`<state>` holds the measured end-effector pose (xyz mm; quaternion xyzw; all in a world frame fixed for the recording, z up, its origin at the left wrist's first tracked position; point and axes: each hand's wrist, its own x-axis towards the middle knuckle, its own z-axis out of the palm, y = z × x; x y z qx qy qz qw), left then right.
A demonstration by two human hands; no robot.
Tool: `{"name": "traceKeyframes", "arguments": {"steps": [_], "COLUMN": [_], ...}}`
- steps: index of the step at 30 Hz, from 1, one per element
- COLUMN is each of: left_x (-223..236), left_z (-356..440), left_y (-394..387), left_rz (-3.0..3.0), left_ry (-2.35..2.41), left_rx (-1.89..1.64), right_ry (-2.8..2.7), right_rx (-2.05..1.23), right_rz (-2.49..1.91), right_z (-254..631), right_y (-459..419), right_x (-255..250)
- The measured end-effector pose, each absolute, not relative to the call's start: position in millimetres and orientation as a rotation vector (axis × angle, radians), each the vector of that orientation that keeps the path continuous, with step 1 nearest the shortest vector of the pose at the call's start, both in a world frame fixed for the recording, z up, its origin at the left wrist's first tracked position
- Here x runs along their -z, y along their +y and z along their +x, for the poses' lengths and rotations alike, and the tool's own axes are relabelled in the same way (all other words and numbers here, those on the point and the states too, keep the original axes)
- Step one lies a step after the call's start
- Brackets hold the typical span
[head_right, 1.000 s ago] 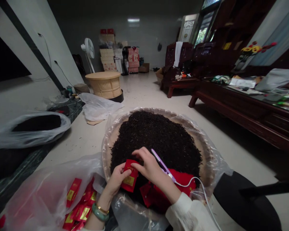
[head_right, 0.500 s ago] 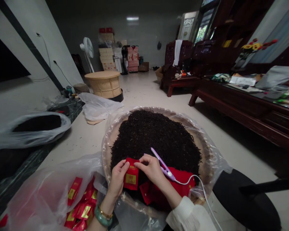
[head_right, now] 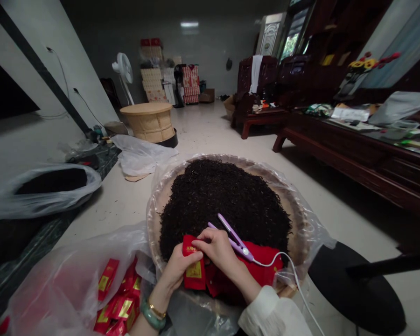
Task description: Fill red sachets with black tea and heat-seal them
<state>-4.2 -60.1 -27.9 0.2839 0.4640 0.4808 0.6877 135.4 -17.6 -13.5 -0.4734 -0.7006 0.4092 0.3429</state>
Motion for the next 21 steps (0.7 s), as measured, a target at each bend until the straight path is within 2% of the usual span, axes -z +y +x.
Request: {"name": "traceKeyframes", "arguments": {"steps": [3,6,9,15,21], "left_x": [30.8,30.5,31.5,36.8,37.8], "left_z": [-2.5,-3.8,-5.5,-5.6,-7.3], "left_y": [-59.8,-59.6,-59.8,-62.1,-62.7], "left_rz": [0.548,0.48,0.468,0.483,0.516], "left_ry": [1.058,1.059,1.053,1.031,1.022], "left_rx": [-1.081,-1.105,-1.148,-1.155,-1.148], "right_ry": [-1.974,-2.094,-2.213,-2.157,-2.032], "right_rx": [-0.722,-0.263,-0.067,-0.291,-0.525], "right_rz": [-1.284,-1.557,-1.775,-1.712,-1.571], "right_z": [147.5,164.9,176.8,186.5,202.4], "right_y": [-11.5,-6.6,-6.7,-3.5,7.3], "right_x": [15.0,23.0,35.8,48.9,31.8]}}
